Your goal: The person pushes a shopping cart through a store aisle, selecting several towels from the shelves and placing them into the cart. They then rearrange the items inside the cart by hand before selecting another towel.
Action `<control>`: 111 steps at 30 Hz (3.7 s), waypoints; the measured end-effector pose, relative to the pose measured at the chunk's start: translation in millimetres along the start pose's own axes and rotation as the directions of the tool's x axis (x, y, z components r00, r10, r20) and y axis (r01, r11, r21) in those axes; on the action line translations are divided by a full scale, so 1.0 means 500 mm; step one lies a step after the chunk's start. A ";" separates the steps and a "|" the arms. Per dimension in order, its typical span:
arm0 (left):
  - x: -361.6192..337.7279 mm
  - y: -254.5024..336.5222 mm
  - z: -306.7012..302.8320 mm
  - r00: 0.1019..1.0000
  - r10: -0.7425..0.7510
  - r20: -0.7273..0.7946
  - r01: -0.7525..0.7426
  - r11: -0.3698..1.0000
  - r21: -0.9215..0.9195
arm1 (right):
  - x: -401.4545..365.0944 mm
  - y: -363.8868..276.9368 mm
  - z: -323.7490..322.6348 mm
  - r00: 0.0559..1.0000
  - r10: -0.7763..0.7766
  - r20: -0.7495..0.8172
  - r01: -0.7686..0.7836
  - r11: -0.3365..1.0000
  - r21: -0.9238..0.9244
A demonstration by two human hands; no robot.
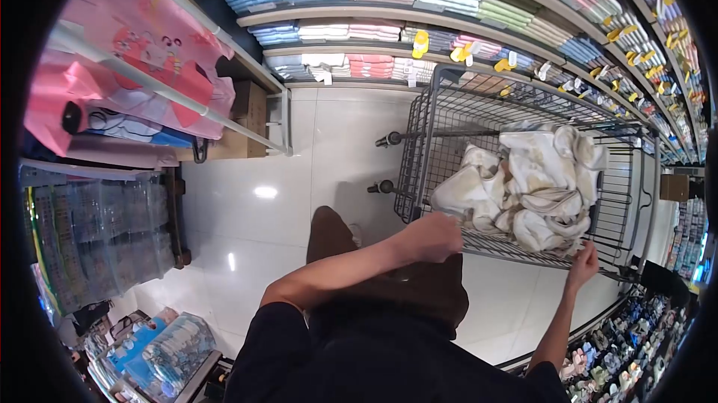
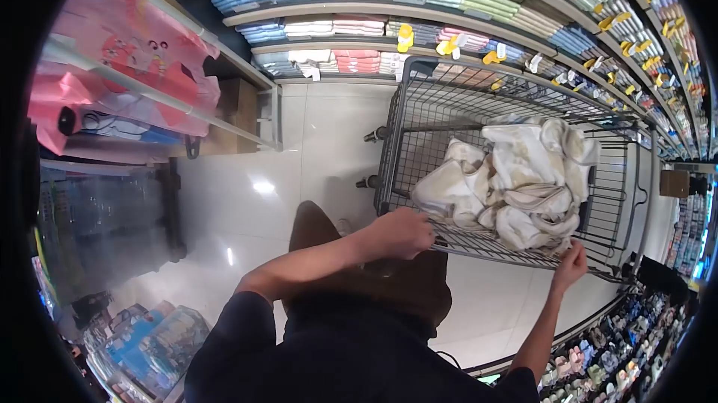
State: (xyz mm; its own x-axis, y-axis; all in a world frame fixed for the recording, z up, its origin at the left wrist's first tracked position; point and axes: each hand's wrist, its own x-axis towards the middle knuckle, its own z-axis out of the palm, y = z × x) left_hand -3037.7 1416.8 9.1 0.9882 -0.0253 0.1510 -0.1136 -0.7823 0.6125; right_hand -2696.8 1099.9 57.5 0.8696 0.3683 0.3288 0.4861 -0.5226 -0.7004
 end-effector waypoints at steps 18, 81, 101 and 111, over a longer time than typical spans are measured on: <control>0.077 -0.054 -0.037 0.950 0.290 -0.113 -0.263 0.943 0.205 | 0.118 0.163 -0.024 0.433 -0.752 -0.497 0.560 0.657 -0.506; -0.074 -0.028 -0.240 0.732 -0.485 0.479 0.387 0.874 0.293 | -0.202 -0.269 0.067 0.980 0.008 0.200 0.120 0.775 -0.621; -0.111 -0.006 -0.204 0.726 -0.585 0.363 0.440 0.800 0.408 | -0.129 -0.143 -0.111 0.934 0.217 0.284 -0.041 0.855 -0.517; -0.034 0.003 -0.159 0.607 -0.625 0.491 0.383 0.771 0.509 | -0.064 -0.069 -0.160 0.855 0.469 0.222 -0.276 0.773 -0.571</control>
State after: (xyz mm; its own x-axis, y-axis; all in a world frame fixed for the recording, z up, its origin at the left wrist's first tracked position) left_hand -3062.8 1465.4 69.2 0.7209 0.1681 -0.6724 0.3431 -0.9295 0.1354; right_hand -2734.7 1044.7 121.8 0.9522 0.2404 -0.1885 0.1849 -0.9447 -0.2707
